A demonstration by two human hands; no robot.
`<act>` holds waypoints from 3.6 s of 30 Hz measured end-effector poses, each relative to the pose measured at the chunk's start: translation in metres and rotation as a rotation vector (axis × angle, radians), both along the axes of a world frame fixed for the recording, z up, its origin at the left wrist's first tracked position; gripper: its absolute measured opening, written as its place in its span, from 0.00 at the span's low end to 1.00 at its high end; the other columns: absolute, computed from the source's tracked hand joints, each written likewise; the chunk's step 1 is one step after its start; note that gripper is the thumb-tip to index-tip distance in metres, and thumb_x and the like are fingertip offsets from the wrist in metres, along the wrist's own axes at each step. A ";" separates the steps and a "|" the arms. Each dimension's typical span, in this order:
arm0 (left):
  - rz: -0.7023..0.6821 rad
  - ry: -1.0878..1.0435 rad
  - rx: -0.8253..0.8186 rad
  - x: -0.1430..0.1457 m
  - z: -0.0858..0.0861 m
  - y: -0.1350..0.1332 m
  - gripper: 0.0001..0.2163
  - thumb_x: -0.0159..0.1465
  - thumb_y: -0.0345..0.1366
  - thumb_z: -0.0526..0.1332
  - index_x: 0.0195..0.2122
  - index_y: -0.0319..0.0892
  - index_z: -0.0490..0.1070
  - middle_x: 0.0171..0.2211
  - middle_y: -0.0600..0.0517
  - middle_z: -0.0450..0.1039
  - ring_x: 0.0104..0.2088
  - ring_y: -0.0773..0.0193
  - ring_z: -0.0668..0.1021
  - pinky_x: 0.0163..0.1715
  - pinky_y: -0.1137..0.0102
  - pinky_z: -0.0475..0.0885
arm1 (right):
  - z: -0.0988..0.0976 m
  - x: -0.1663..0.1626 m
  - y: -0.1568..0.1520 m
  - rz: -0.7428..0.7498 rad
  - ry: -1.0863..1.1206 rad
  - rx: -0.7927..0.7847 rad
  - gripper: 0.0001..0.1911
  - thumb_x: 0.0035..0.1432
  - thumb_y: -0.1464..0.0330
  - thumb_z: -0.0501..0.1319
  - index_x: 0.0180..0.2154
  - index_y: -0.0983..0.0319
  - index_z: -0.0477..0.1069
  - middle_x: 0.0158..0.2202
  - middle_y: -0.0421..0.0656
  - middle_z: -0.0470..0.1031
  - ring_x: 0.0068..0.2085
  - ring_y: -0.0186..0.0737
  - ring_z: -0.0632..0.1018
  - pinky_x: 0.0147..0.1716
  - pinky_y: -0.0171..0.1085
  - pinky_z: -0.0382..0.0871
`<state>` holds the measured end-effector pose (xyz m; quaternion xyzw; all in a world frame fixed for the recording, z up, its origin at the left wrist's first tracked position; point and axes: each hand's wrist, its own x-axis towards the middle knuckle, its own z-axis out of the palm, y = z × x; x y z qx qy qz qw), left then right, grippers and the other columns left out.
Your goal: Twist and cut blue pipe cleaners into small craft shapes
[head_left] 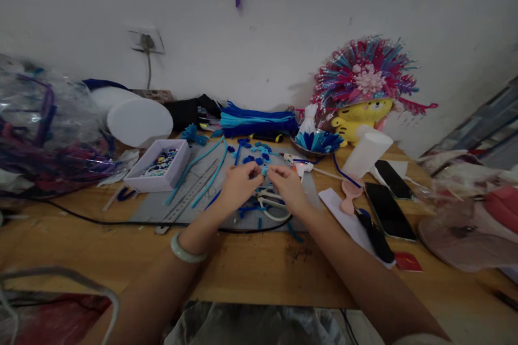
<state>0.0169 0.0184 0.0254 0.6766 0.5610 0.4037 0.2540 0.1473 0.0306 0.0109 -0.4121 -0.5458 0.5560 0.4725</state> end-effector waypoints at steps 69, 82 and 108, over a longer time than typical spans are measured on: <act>-0.124 0.341 0.381 0.000 -0.012 0.001 0.07 0.58 0.30 0.52 0.27 0.40 0.68 0.24 0.53 0.71 0.27 0.66 0.71 0.34 0.70 0.64 | -0.013 0.013 0.011 -0.206 -0.511 0.683 0.04 0.46 0.71 0.54 0.27 0.62 0.66 0.24 0.40 0.69 0.26 0.34 0.71 0.28 0.34 0.67; -0.140 0.391 0.323 0.001 -0.010 -0.001 0.07 0.57 0.30 0.51 0.24 0.41 0.64 0.21 0.54 0.66 0.27 0.65 0.69 0.34 0.68 0.61 | -0.008 0.016 0.007 -0.080 -0.640 0.792 0.07 0.51 0.71 0.52 0.25 0.61 0.67 0.23 0.41 0.68 0.27 0.35 0.69 0.29 0.34 0.63; -0.049 0.135 0.216 -0.002 -0.004 -0.001 0.07 0.56 0.33 0.53 0.34 0.42 0.69 0.34 0.52 0.74 0.38 0.62 0.72 0.43 0.66 0.60 | 0.004 0.014 0.002 -0.133 -0.409 0.726 0.05 0.45 0.73 0.52 0.24 0.61 0.64 0.23 0.39 0.65 0.26 0.33 0.66 0.26 0.33 0.62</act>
